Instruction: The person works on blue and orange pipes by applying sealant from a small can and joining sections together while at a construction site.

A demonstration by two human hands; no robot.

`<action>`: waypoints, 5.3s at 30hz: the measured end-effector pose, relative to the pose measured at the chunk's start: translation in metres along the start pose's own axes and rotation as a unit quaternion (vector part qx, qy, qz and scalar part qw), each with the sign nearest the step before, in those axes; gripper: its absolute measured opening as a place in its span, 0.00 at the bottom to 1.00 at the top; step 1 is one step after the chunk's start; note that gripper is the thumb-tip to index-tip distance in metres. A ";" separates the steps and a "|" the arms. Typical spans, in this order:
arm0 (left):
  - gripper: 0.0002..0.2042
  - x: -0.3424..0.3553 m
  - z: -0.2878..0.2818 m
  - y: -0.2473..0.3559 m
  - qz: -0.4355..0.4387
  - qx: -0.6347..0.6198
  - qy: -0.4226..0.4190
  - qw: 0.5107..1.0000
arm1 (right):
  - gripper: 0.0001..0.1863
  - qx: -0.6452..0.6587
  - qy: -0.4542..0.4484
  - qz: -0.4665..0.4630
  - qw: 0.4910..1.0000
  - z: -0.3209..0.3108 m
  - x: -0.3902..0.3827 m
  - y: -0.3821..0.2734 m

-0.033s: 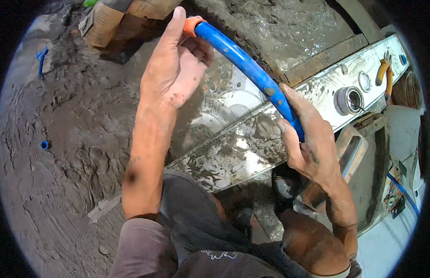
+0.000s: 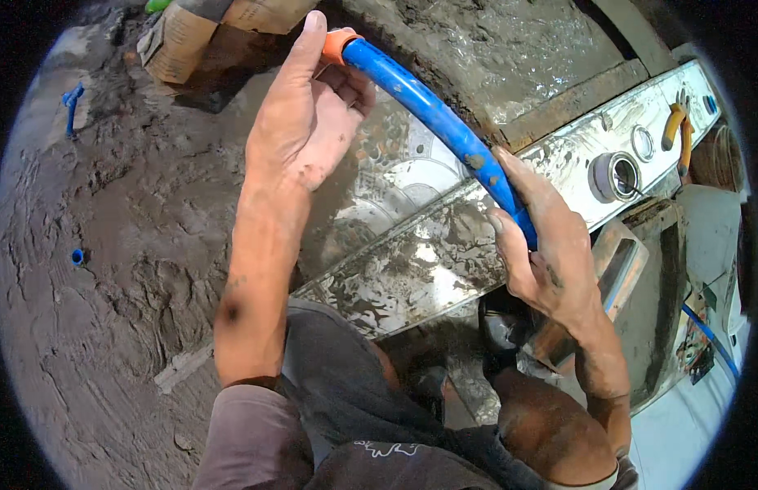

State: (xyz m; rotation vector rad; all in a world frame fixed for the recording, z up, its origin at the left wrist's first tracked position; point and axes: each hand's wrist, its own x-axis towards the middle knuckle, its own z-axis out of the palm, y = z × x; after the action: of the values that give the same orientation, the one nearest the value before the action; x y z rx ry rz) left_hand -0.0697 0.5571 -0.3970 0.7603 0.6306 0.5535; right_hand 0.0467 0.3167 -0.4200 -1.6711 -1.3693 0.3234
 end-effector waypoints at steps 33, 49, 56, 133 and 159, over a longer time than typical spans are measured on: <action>0.23 0.043 0.124 -0.179 -0.187 0.013 -0.109 0.976 | 0.10 -0.330 0.081 0.158 0.927 -0.126 -0.075 0.130; 0.19 0.050 0.120 -0.192 -0.368 -0.119 -0.110 0.916 | 0.09 -0.390 -0.049 0.031 0.919 -0.126 -0.062 0.127; 0.16 0.051 0.116 -0.194 -0.366 -0.120 -0.126 0.914 | 0.08 -0.441 -0.032 0.046 0.896 -0.119 -0.059 0.133; 0.12 0.045 0.179 -0.187 -0.150 0.297 -0.163 0.929 | 0.13 -0.136 0.096 0.211 0.963 -0.136 -0.069 0.104; 0.14 0.022 0.193 -0.182 -0.082 0.358 -0.149 0.918 | 0.12 -0.253 0.097 0.203 0.941 -0.129 -0.078 0.105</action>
State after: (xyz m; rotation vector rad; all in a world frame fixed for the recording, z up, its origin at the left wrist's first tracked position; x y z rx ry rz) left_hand 0.1200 0.3748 -0.4348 1.4347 0.6024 0.0237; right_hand 0.1753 0.1911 -0.4573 -2.3518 -1.0002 0.0282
